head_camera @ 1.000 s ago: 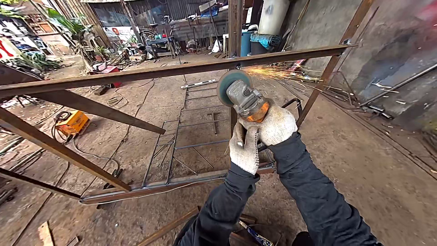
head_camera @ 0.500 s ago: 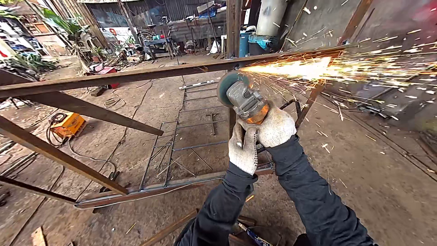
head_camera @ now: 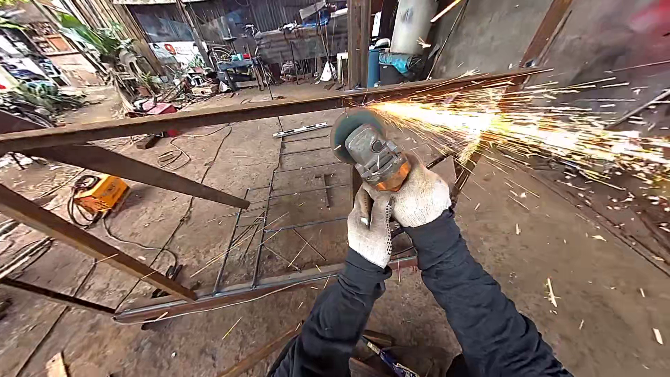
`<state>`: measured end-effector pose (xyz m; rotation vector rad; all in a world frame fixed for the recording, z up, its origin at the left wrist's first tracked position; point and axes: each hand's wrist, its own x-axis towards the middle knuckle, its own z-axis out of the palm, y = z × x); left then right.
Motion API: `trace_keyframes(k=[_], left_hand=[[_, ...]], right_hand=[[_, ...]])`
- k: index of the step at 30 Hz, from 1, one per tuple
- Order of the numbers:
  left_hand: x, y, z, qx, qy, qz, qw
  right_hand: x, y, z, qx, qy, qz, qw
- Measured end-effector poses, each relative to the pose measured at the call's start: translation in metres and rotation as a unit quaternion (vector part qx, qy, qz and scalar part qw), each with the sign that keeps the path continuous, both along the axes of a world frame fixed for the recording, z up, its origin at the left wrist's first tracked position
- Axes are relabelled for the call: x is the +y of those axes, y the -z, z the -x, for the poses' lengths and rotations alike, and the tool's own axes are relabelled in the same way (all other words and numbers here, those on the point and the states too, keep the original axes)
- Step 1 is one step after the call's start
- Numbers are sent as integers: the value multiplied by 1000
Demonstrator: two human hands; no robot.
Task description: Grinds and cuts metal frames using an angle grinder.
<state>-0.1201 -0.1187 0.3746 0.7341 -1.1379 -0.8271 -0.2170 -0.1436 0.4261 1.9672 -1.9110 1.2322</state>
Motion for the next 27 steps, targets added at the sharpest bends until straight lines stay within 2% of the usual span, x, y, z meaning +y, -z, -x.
trace_keyframes(k=[6,19,27], left_hand=[[-1,0,-1,-17,1,-7,1000],[-2,-2,-10,-35,-1,-9,999],[-4,-4,-6,-53,15,-12,998]], right_hand=[[2,0,-1,-2,24,-25,999],[0,3,-5,-2,15,3,1000],[4,0,0,-8,30,-18,999]])
